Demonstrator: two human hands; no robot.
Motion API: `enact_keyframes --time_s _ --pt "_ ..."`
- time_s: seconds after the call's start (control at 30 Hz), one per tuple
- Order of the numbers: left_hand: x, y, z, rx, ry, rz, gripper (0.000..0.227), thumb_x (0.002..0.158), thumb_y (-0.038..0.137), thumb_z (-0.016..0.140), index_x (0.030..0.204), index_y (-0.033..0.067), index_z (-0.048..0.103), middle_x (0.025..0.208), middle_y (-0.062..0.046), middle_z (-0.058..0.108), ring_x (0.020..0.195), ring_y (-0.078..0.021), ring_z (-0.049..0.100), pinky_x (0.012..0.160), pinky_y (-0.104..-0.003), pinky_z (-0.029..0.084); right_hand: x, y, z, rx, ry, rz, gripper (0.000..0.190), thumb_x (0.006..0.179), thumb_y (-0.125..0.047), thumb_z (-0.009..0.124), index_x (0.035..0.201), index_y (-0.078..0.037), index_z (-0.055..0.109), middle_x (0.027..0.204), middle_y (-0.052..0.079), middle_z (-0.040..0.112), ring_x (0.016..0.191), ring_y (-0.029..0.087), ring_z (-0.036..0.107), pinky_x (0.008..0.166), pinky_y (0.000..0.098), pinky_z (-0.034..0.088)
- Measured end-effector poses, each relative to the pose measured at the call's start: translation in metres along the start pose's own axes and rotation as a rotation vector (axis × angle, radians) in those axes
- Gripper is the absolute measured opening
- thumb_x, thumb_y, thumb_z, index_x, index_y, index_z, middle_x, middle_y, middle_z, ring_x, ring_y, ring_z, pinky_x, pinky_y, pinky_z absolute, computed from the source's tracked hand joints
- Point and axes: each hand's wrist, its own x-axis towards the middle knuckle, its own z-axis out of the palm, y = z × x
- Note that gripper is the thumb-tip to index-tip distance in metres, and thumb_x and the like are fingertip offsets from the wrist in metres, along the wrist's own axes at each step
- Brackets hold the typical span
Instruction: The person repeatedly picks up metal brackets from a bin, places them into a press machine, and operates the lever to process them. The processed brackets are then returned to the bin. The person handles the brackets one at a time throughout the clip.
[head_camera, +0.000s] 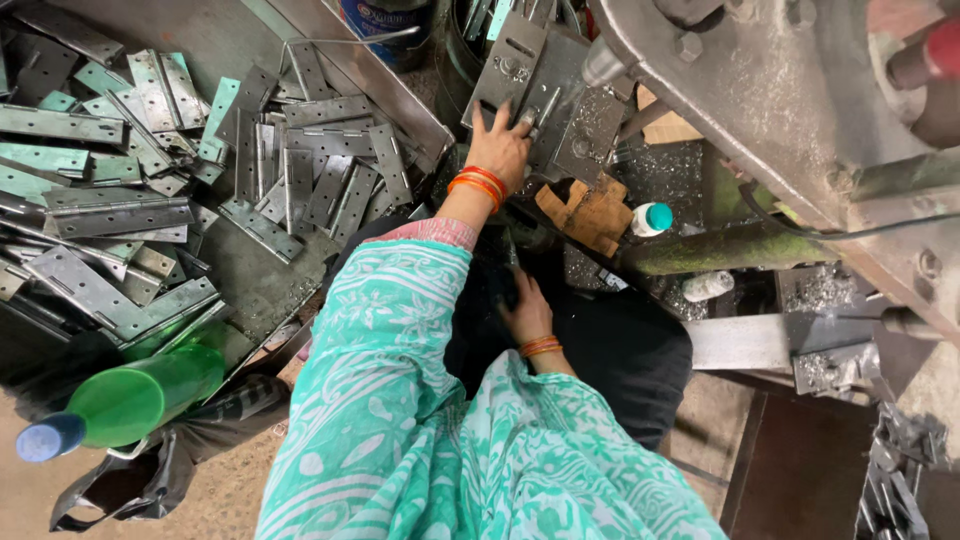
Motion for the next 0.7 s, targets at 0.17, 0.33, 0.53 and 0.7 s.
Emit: enact_keyframes --time_s 0.17,0.33,0.53,0.7 --pt "-0.010 0.007 0.006 0.044 0.031 -0.012 0.038 0.093 0.032 0.057 0.123 0.0127 0.072 0.151 -0.002 0.051 0.149 -0.0385 0.024 0.111 -0.080 0.012 0.008 0.006 -0.007 -0.001 -0.058 -0.027 0.074 0.080 -0.027 0.079 0.146 -0.019 0.047 0.131 0.020 0.062 0.112 0.043 0.064 0.087 0.0501 0.056" --pt "-0.007 0.013 0.006 0.057 0.050 -0.083 0.034 0.098 0.027 0.051 0.116 0.0131 0.076 0.144 -0.002 0.057 0.149 -0.0391 0.026 0.112 -0.080 0.014 0.032 -0.013 -0.066 -0.081 -0.106 -0.102 0.071 0.084 -0.030 0.077 0.147 -0.016 0.046 0.131 0.020 0.061 0.111 0.044 0.064 0.089 0.0511 0.054" --pt "0.019 0.016 0.009 0.000 0.104 -0.134 0.034 0.099 0.026 0.049 0.113 0.0131 0.077 0.143 -0.003 0.058 0.147 -0.0369 0.030 0.114 -0.078 0.016 0.030 -0.026 -0.062 -0.164 -0.168 0.016 0.069 0.084 -0.029 0.077 0.146 -0.019 0.047 0.133 0.018 0.058 0.106 0.046 0.065 0.083 0.0525 0.057" --pt "0.024 0.017 0.020 0.016 0.172 -0.116 0.033 0.098 0.023 0.049 0.111 0.0118 0.078 0.141 -0.004 0.059 0.145 -0.0375 0.032 0.113 -0.078 0.017 -0.001 -0.008 -0.005 -0.079 -0.007 0.008 0.070 0.081 -0.024 0.077 0.144 -0.021 0.049 0.139 0.021 0.055 0.100 0.047 0.066 0.077 0.0533 0.057"
